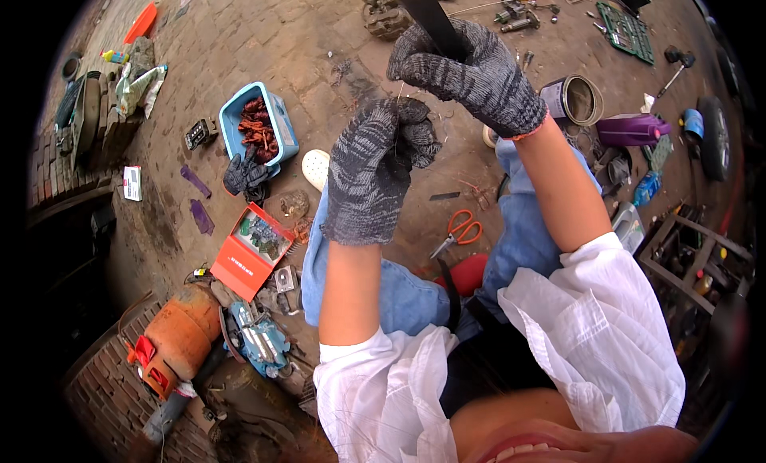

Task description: The person sits on the ground and repeatedly rubs a small metal piece against a flat sharpening stone. They rotate the metal piece to work different edges and occasionally pause to inspect the surface.

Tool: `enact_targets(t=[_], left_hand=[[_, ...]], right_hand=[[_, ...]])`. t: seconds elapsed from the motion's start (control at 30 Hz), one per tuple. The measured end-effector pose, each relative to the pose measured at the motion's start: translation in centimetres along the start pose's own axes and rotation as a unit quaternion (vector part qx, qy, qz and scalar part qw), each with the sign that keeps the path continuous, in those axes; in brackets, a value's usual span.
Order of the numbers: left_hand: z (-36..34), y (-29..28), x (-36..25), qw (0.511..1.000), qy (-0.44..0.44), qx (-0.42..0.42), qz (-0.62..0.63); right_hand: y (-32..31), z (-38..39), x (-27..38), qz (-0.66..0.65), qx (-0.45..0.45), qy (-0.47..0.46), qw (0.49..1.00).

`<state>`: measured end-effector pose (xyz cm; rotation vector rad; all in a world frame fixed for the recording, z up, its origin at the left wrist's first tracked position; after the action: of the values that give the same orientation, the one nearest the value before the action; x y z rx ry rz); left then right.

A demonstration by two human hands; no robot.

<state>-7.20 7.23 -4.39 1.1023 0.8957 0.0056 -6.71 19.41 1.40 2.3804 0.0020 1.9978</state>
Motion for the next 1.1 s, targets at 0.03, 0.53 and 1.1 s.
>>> enact_targets(t=[0.03, 0.53, 1.1], left_hand=[[0.0, 0.3, 0.0, 1.0, -0.01, 0.017, 0.022], [2.7, 2.1, -5.7, 0.741, 0.309, -0.197, -0.563], [3.7, 4.6, -5.5, 0.38, 0.295, -0.214, -0.85]], right_hand=[[-0.1, -0.1, 0.1, 0.001, -0.002, -0.01, 1.0], [0.1, 0.3, -0.6, 0.066, -0.092, -0.015, 0.993], [5.0, 2.9, 1.0, 0.475, -0.011, -0.15, 0.867]])
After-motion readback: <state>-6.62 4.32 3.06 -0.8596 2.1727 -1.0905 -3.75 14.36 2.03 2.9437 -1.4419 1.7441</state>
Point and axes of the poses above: each hand's wrist, its own z-axis away from the middle knuckle, its own y-axis out of the palm, x = y × z, the point moved 7 cm from there along -z, towards the middle knuckle, and after that the axes turned 9 degrees about x, right-handed, at the moved point
